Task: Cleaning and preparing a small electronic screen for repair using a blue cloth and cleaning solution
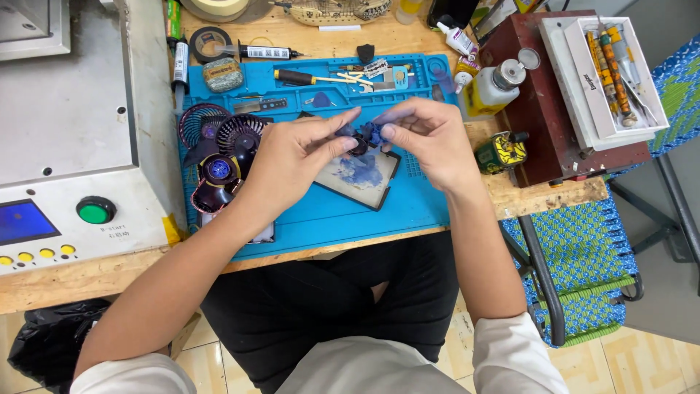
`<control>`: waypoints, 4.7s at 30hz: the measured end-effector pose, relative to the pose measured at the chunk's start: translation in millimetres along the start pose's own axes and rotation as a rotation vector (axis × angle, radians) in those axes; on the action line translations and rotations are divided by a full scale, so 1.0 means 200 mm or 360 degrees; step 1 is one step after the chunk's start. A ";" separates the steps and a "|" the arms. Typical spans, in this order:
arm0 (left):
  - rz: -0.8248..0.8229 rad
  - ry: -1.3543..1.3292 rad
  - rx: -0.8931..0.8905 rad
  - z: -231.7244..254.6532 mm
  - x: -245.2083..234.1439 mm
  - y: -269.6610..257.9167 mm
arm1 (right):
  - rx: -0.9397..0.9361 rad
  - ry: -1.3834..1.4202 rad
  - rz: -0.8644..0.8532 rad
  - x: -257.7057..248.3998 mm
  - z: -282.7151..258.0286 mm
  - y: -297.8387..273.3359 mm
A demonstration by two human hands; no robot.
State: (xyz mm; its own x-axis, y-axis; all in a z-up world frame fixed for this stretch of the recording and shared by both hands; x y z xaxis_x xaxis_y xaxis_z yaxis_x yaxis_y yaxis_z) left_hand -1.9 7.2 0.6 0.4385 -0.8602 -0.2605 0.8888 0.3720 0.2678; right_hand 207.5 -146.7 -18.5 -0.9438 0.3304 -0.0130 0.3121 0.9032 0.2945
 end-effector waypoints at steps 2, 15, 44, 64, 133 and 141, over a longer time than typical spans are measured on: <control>0.0023 0.0071 0.0024 0.00 0.01 0.00 | 0.0028 0.0034 -0.0010 0.01 -0.03 0.01; 0.0038 0.0132 -0.0003 -0.03 0.00 -0.01 | 0.0129 -0.0626 -0.0353 0.08 -0.07 0.11; 0.0045 0.0155 0.0055 -0.10 -0.04 0.02 | 0.0010 -0.0401 -0.0194 0.07 0.02 0.05; -0.0146 -0.0194 -0.0046 -0.14 -0.08 0.03 | -0.0035 -0.0086 0.0160 0.09 0.01 0.06; 0.0076 -0.0812 -0.0275 -0.04 -0.03 0.02 | -0.0659 -0.0021 0.0008 0.15 0.00 0.01; 0.0094 -0.1103 -0.0337 0.03 0.05 -0.02 | -0.0976 -0.0507 0.0060 0.17 -0.07 -0.01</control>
State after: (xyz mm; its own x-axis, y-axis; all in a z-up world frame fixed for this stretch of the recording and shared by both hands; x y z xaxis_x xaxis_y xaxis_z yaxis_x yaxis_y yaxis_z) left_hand -1.4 -4.3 2.6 0.3636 -0.8341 0.4149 0.9038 0.4238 0.0599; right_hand 174.3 -140.9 -5.6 -0.8260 0.5078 -0.2447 0.1376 0.6027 0.7860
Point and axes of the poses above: each hand's wrist, its own y-axis towards the middle knuckle, its own x-axis out of the palm, z = x × y, the point moved 1 cm from there along y, towards the middle knuckle, and after that the axes turned 7 degrees about -z, right-handed, at the moved point
